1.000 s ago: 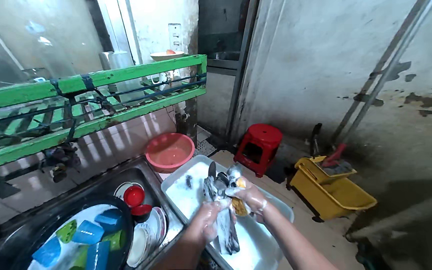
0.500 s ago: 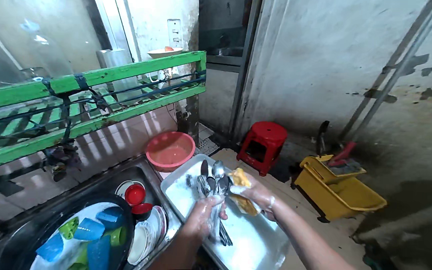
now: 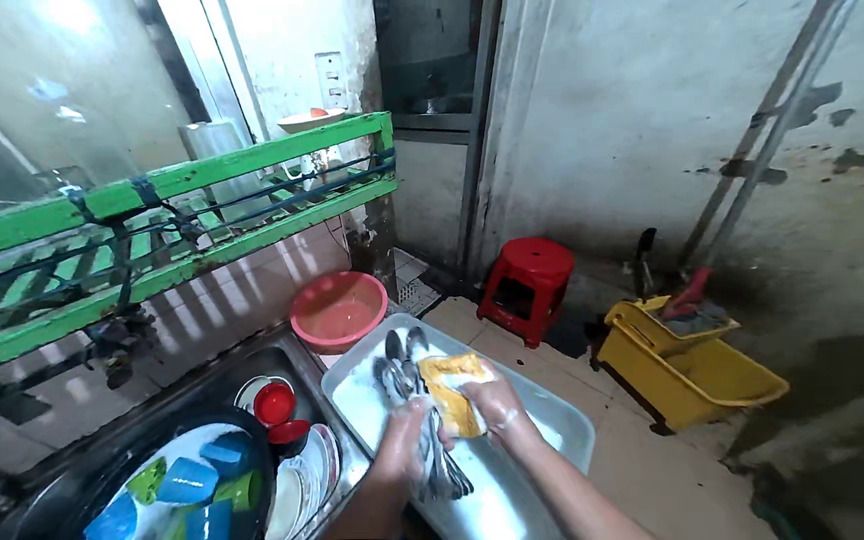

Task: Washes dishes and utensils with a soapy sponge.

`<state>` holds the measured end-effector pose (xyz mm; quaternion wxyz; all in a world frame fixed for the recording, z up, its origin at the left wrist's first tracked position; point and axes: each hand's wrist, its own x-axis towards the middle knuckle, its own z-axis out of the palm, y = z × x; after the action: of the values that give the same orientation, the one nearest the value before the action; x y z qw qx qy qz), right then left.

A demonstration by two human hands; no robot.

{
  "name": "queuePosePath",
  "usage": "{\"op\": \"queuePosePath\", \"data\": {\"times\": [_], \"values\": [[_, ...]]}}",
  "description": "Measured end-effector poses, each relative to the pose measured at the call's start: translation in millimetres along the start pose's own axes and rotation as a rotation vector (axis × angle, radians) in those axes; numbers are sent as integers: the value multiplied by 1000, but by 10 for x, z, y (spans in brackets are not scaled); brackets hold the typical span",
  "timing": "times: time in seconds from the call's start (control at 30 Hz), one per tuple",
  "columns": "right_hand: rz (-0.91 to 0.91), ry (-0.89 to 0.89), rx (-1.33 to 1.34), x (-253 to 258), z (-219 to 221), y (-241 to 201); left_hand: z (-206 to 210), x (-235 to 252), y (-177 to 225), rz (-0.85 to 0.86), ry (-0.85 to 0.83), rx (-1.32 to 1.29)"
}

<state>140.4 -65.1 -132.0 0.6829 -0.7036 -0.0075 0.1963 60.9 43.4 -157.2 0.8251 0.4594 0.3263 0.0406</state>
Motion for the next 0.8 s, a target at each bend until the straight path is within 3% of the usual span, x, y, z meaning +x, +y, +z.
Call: {"op": "queuePosePath", "data": {"times": [0.13,0.3,0.43,0.5,0.63,0.8], "values": [[12,25,-108,121,-45,-43,-29,33,16,-88,-138,-22],[41,89,92,106,-182,-114,-58,67,-10,14,-65,-90],[33,-199,-413,-45,-71,-93,-58,66,-65,108,-13,47],[20,-182,-569,51,-31,-119,-36,67,-88,107,-40,81],[-45,-100,-591,242,-13,-149,-5,78,-92,110,-72,20],[-41,-296,-711,-14,38,0,-6,27,-68,100,52,123]]}}
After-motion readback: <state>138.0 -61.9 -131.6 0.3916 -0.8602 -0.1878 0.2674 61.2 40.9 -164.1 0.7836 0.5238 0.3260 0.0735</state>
